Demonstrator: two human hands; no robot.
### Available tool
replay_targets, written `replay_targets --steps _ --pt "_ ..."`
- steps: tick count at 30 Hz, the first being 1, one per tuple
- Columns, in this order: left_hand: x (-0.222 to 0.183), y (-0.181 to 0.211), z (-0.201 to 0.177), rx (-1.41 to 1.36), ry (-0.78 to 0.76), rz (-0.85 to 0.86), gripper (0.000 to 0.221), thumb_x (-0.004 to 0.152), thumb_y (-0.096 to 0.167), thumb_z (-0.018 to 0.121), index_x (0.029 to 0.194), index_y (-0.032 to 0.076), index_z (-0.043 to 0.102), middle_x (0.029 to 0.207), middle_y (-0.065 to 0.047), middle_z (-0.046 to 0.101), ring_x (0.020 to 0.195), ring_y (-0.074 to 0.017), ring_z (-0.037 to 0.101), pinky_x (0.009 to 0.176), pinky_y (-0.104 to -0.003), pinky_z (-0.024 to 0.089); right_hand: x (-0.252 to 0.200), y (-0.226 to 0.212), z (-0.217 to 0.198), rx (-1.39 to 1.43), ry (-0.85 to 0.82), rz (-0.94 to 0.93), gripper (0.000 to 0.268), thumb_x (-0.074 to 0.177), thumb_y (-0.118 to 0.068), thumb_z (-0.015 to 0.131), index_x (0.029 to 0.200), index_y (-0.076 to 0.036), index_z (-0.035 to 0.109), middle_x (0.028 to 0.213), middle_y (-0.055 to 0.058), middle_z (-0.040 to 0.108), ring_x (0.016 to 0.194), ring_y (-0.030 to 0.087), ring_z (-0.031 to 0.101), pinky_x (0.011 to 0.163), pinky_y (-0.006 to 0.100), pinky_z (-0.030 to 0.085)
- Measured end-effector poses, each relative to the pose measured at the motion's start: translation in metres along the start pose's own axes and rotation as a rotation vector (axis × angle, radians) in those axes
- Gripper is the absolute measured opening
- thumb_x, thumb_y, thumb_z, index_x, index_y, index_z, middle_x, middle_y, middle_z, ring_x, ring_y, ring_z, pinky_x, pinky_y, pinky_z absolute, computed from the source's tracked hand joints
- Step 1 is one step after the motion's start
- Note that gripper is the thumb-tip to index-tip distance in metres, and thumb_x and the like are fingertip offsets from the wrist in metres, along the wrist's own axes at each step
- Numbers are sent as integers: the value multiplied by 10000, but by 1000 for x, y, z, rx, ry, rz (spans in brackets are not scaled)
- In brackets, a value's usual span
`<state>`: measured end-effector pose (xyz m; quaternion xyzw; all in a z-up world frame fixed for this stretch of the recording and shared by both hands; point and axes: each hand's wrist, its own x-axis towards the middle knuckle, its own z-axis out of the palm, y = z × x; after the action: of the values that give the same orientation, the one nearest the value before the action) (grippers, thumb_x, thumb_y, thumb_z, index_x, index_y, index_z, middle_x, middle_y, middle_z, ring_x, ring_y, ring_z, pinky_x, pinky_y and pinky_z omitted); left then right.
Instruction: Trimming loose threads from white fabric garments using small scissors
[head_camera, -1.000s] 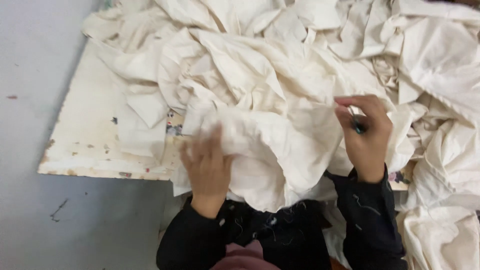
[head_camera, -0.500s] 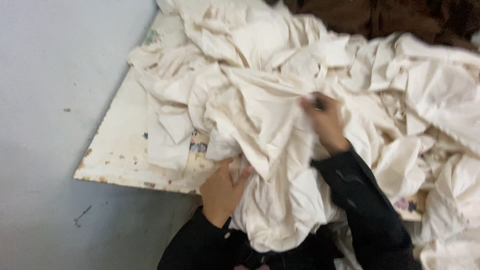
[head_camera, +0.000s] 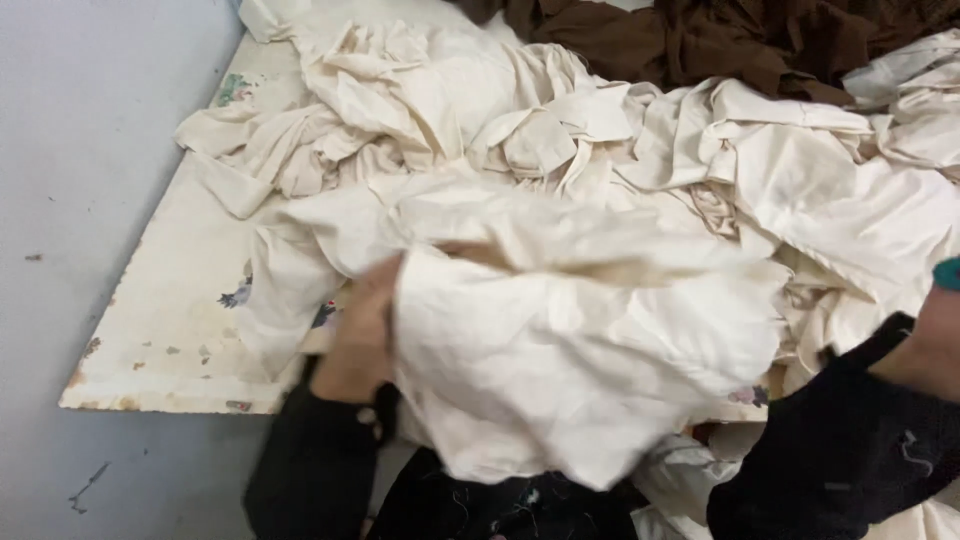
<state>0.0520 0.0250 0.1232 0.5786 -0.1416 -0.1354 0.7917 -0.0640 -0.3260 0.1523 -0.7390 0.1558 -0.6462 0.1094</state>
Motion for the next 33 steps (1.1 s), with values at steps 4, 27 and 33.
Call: replay_targets --steps 4,27,33 --pt "4 54 14 51 -128 28 301 827 214 444 999 21 598 989 -83 608 944 -203 576 814 -293 452 30 -90 4 453 -768 468 351 760 -20 304 1050 -119 476 1109 46 480 532 69 339 419 172 279" --pt "7 152 -58 -1 -29 602 273 667 142 575 755 125 317 684 27 275 589 -93 297 563 -227 261 -144 -68 94 963 -1219 649 188 676 -151 677 803 -87 554 708 -24 501 662 82 462 596 238 390" --pt "78 137 -59 791 193 846 219 872 -6 554 844 112 372 751 6 327 683 -95 301 641 -266 278 -99 16 140 902 -714 727 65 765 -33 591 820 -65 600 791 19 616 682 75 565 579 172 445"
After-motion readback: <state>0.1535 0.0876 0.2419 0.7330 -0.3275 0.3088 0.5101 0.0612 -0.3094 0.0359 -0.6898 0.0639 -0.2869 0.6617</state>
